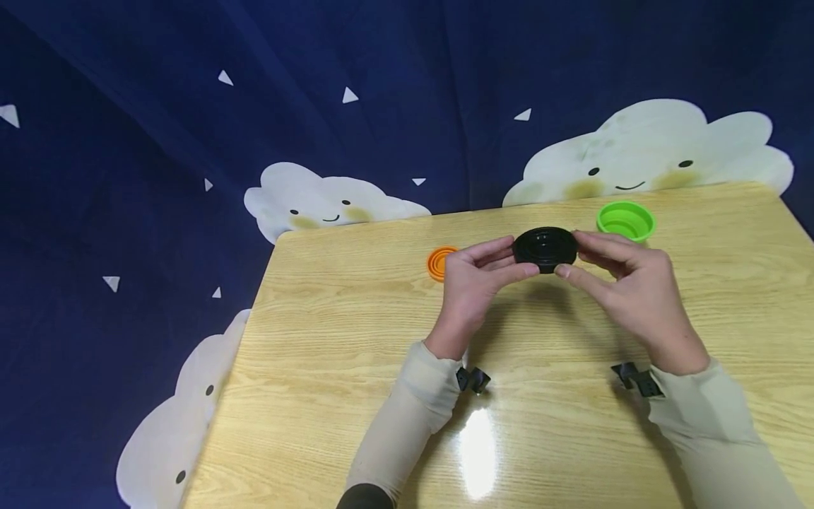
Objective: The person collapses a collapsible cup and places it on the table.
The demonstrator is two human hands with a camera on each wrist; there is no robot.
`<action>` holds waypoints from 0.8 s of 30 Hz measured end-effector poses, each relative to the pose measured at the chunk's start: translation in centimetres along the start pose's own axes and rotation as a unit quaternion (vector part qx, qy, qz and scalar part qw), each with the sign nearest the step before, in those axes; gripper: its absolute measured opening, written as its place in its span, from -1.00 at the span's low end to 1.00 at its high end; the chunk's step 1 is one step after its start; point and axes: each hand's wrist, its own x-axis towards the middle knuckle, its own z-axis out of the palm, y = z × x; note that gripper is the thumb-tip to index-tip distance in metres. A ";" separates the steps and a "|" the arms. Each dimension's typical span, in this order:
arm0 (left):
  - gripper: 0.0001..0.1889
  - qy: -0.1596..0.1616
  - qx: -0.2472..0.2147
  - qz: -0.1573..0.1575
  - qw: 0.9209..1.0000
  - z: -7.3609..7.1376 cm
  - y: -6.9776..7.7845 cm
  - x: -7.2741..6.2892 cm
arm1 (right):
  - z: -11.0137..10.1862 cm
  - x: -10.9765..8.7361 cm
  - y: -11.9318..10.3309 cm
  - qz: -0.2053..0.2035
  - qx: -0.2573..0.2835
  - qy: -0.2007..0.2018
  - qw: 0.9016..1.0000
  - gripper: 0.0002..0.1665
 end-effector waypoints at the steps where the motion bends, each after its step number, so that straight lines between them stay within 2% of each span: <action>1: -0.46 -0.001 0.008 0.004 1.000 0.0 0.0 0.0 | -0.1 0.0 0.0 0.004 -0.004 -0.001 1.000 -0.38; 8: -0.42 -0.008 0.102 0.043 0.994 0.5 0.2 0.2 | -0.1 0.1 0.3 0.032 -0.013 -0.003 0.999 -0.29; 12: -0.40 -0.004 0.139 0.045 0.989 0.8 0.3 0.3 | 0.0 0.2 0.5 0.039 -0.015 -0.004 0.999 -0.26; 17: -0.38 0.008 0.198 0.045 0.979 1.2 0.4 0.4 | 0.1 0.3 0.6 0.037 -0.027 -0.003 0.999 -0.25; 24: -0.37 0.013 0.250 0.051 0.967 1.6 0.1 1.2 | 0.2 0.9 1.3 0.038 -0.071 -0.005 0.997 -0.25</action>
